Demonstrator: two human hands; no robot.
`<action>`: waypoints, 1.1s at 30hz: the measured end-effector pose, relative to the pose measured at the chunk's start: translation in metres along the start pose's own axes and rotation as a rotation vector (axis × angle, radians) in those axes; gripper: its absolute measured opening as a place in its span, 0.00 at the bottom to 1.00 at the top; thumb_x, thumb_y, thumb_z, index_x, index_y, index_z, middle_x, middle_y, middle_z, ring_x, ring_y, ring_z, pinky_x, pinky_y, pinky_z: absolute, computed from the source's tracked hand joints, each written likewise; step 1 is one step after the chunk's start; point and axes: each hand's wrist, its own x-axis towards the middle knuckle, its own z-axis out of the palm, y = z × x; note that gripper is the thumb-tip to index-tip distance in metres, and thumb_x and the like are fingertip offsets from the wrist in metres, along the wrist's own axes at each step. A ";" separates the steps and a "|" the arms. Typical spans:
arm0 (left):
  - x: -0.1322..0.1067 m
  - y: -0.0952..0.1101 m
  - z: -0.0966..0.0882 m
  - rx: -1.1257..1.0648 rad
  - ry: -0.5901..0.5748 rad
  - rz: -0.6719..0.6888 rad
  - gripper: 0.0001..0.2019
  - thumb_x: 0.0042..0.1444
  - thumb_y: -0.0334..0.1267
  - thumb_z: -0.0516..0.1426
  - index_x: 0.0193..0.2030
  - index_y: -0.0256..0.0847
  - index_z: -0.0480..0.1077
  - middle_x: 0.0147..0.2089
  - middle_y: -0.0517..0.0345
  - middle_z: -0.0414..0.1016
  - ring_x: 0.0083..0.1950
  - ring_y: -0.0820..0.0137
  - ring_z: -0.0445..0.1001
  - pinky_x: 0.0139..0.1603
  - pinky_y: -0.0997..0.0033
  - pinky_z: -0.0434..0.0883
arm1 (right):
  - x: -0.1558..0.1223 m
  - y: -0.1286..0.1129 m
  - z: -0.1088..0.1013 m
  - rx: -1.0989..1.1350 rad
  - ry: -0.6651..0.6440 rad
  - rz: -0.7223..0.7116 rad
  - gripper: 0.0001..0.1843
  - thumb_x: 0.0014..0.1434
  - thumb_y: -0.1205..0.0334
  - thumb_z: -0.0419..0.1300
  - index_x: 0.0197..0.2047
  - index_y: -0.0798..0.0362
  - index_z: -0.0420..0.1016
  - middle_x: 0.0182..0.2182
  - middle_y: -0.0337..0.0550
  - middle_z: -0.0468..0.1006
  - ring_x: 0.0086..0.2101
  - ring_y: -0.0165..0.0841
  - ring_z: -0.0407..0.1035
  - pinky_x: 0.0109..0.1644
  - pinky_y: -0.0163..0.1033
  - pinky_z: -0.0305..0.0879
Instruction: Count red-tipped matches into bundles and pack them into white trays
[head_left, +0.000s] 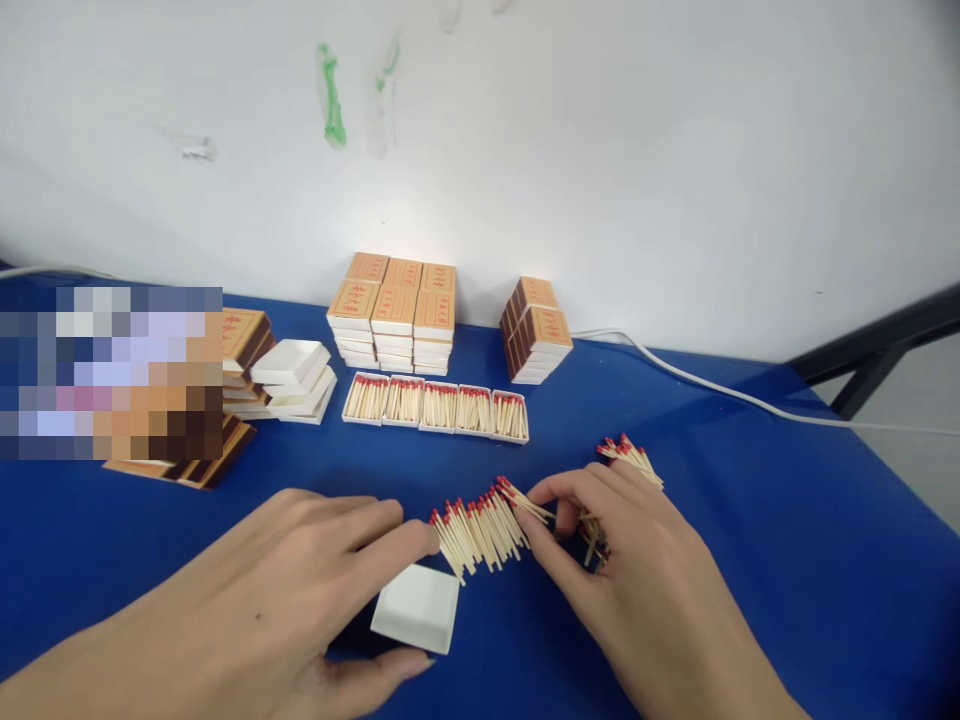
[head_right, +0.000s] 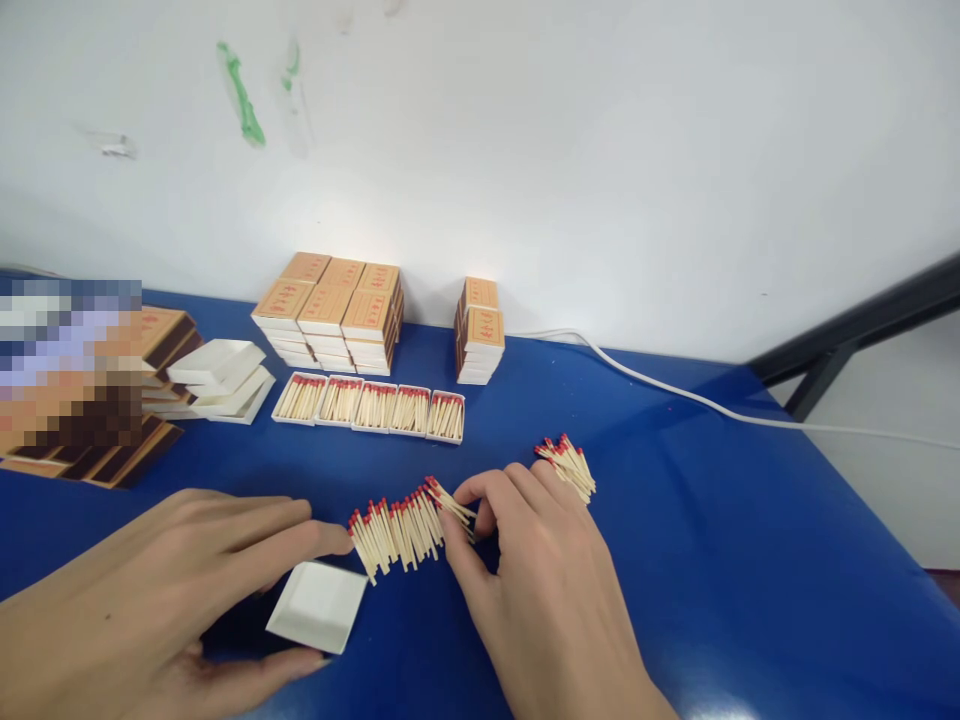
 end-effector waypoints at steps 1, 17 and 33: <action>0.000 0.000 0.000 0.005 0.001 0.001 0.25 0.57 0.40 0.79 0.57 0.51 0.76 0.47 0.65 0.87 0.41 0.64 0.88 0.38 0.59 0.72 | 0.000 0.000 0.000 0.000 0.001 0.000 0.12 0.81 0.57 0.67 0.41 0.45 0.80 0.30 0.36 0.77 0.31 0.40 0.74 0.41 0.49 0.71; -0.003 0.009 0.001 -0.168 -0.102 -0.091 0.21 0.60 0.34 0.74 0.57 0.58 0.79 0.49 0.74 0.88 0.45 0.70 0.88 0.43 0.63 0.73 | 0.000 0.005 -0.006 -0.133 -0.034 -0.150 0.13 0.84 0.63 0.59 0.42 0.46 0.76 0.33 0.41 0.79 0.33 0.42 0.76 0.42 0.50 0.71; -0.001 0.002 -0.001 -0.348 -0.094 -0.101 0.12 0.57 0.36 0.71 0.44 0.50 0.75 0.38 0.71 0.77 0.34 0.72 0.74 0.38 0.64 0.63 | 0.023 -0.023 -0.029 0.250 -0.104 0.040 0.08 0.78 0.62 0.69 0.43 0.43 0.83 0.32 0.31 0.82 0.31 0.34 0.76 0.55 0.49 0.75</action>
